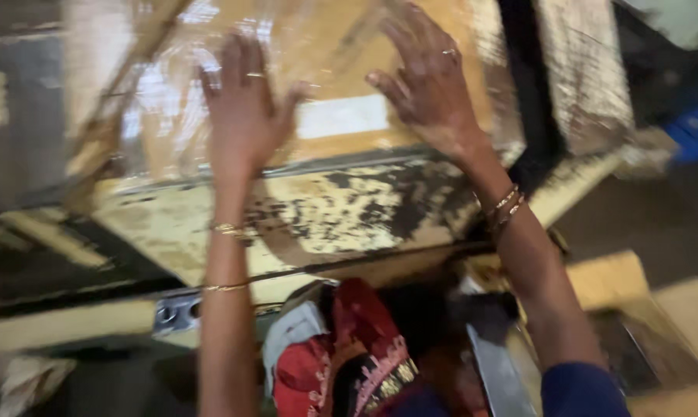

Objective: The person repeatedly places a wrapped package on a machine, presses a button, and uses a metal rod to adjust an internal component. The person then removes the rod and repeats the cycle.

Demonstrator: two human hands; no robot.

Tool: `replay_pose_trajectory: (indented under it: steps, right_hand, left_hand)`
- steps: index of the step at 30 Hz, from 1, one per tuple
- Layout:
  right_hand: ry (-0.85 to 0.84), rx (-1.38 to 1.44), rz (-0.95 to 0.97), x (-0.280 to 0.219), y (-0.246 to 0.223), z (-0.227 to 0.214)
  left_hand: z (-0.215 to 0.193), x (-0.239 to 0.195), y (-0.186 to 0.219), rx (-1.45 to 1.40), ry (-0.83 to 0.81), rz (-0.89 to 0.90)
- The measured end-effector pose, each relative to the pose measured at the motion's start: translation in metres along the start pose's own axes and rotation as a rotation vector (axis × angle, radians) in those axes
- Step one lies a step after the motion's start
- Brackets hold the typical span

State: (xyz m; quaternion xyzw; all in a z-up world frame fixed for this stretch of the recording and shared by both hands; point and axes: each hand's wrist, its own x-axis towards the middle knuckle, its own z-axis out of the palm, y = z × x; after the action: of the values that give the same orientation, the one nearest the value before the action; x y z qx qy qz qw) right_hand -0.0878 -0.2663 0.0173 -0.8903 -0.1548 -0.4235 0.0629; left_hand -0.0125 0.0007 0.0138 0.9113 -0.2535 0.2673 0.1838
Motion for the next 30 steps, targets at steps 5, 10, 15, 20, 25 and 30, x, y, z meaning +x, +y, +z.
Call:
replay_pose_trajectory:
  steps: [5, 10, 15, 20, 25, 30]
  right_hand:
    - [-0.269, 0.049, 0.095, -0.090, 0.012, -0.089]
    - [-0.985, -0.141, 0.591, -0.237, 0.065, -0.128]
    - [-1.249, -0.225, 0.806, -0.421, 0.139, -0.116]
    - [-1.288, -0.057, 0.970, -0.570, 0.136, -0.060]
    - [-0.895, -0.058, 0.717, -0.608, 0.122, -0.027]
    - [-0.878, 0.018, 0.596, -0.581, 0.110, -0.035]
  left_hand:
    - [0.001, -0.017, -0.001, -0.165, 0.200, 0.129]
    - [0.052, -0.095, 0.044, -0.162, 0.660, 0.231]
    - [0.172, -0.152, 0.142, -0.416, 0.384, 0.453]
    - [0.242, -0.181, 0.201, -0.590, -0.028, 0.203]
    - [0.262, -0.179, 0.235, -0.839, -0.017, 0.156]
    - [0.260, -0.160, 0.238, -1.083, -0.347, -0.216]
